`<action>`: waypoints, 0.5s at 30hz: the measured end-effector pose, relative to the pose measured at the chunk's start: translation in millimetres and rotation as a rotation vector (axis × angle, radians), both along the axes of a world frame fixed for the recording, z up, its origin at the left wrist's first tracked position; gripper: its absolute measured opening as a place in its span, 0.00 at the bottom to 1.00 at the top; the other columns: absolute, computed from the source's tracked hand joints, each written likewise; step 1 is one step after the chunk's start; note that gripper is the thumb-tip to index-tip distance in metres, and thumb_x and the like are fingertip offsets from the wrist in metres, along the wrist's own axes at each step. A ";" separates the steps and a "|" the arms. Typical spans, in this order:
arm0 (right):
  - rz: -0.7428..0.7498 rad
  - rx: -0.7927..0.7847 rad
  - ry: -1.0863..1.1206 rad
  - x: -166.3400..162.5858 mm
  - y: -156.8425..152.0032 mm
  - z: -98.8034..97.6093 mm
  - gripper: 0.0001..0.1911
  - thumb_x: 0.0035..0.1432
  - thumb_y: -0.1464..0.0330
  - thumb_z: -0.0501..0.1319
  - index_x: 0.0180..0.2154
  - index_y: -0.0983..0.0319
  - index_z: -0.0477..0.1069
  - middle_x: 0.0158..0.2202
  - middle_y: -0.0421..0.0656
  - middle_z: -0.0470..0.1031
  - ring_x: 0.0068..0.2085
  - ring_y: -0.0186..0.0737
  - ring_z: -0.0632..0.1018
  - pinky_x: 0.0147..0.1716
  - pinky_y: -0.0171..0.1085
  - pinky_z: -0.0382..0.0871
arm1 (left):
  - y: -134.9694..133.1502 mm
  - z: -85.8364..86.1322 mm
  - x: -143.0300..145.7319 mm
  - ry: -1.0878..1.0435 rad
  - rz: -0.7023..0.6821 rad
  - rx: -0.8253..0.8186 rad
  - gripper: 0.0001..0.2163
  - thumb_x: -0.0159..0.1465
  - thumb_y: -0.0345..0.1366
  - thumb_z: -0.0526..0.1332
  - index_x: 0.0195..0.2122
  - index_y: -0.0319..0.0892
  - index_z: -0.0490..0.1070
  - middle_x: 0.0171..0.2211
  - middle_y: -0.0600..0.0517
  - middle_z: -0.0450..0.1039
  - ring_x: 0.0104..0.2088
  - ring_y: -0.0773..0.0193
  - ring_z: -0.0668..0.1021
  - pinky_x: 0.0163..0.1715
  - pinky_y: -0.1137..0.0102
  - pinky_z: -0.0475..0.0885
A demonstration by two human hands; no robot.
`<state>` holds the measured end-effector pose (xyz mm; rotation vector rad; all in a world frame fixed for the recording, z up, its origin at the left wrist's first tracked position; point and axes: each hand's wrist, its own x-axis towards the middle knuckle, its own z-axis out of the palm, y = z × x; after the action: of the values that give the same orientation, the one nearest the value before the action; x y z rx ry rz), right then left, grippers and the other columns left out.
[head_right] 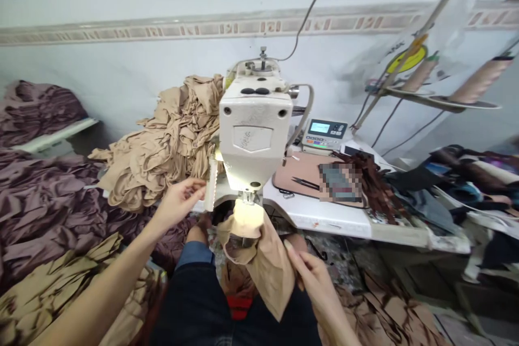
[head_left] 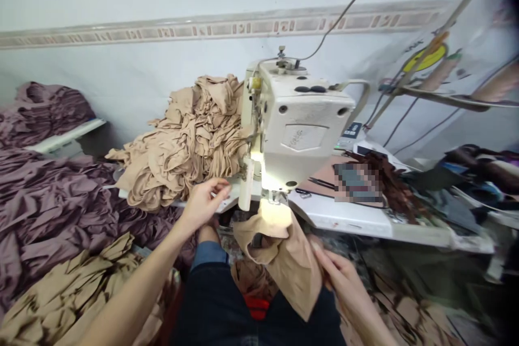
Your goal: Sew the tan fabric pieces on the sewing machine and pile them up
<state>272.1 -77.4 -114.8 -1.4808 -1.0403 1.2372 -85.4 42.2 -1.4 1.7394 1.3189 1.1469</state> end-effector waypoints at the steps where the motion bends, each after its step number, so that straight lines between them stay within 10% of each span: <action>1: -0.052 -0.028 0.032 4.0 -3.1 -6.4 0.35 0.50 0.35 0.72 0.23 0.62 0.74 0.17 0.35 0.58 0.20 0.32 0.57 0.20 0.34 0.46 | 5.0 5.6 -10.3 -0.033 0.057 -0.005 0.14 0.69 0.41 0.69 0.49 0.37 0.81 0.31 0.48 0.81 0.30 0.60 0.83 0.28 0.73 0.75; 7: -0.186 -0.057 0.153 -19.9 -0.3 -5.7 0.34 0.41 0.36 0.77 0.27 0.62 0.81 0.22 0.41 0.70 0.26 0.40 0.68 0.22 0.35 0.60 | 50.2 34.8 -21.6 -0.498 0.262 -0.160 0.29 0.71 0.30 0.64 0.71 0.37 0.59 0.37 0.49 0.82 0.20 0.69 0.79 0.19 0.77 0.70; 15: 0.062 -0.012 -0.016 -22.5 -20.1 6.1 0.35 0.48 0.33 0.71 0.20 0.59 0.75 0.20 0.43 0.66 0.23 0.43 0.68 0.21 0.41 0.63 | 97.4 33.6 -9.5 -0.563 0.405 -0.144 0.24 0.65 0.30 0.71 0.61 0.37 0.66 0.32 0.55 0.75 0.21 0.70 0.78 0.26 0.75 0.73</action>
<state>249.6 -97.6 -108.7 -1.4801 -1.0985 1.2792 -95.0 139.6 32.2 0.9566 1.3719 1.5739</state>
